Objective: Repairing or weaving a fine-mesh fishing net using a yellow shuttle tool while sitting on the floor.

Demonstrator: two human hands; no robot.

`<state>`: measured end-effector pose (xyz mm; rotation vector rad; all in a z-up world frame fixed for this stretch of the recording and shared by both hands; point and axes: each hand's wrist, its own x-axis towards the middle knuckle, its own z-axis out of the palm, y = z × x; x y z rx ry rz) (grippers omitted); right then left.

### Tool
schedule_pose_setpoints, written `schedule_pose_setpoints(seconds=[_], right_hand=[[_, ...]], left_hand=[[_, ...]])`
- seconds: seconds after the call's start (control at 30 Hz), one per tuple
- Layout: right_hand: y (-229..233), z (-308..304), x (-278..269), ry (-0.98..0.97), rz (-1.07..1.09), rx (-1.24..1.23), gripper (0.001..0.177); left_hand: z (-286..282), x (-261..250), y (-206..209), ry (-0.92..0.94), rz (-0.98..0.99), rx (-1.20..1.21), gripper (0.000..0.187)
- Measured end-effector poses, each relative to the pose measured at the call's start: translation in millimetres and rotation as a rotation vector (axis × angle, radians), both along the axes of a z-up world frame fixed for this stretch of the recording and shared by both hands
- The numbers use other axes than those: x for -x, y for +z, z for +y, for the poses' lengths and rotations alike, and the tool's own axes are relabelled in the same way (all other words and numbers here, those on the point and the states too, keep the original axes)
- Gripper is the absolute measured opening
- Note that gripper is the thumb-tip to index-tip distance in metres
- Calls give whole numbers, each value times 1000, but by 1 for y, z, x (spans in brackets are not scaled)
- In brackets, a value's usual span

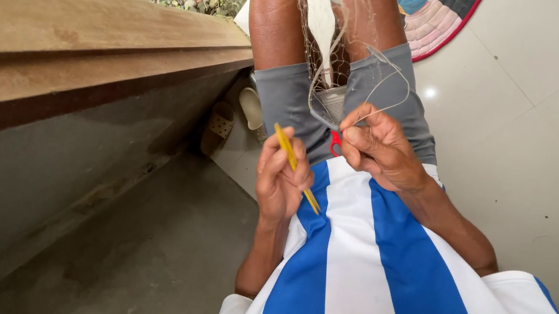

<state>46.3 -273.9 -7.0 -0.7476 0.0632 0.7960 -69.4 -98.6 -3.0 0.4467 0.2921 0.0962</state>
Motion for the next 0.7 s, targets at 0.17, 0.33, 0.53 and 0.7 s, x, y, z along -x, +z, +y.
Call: schedule_pose_setpoints(seconds=[0.17,0.33,0.53,0.7], right_hand=[[0,-2,8,-36,-194,167,16],[-3,-14,11,-27,-171,115,15],[1,-17,7,-21,-76,9,13],[5,-16,2,-5,13,-101,15]], left_hand=[[-12,-19,-10,-14,246,-665,38],[-11,-44,-15,6,42,-794,30],[0,-63,-15,81,-148,-851,16],[-1,-73,1,120,-253,-922,15]])
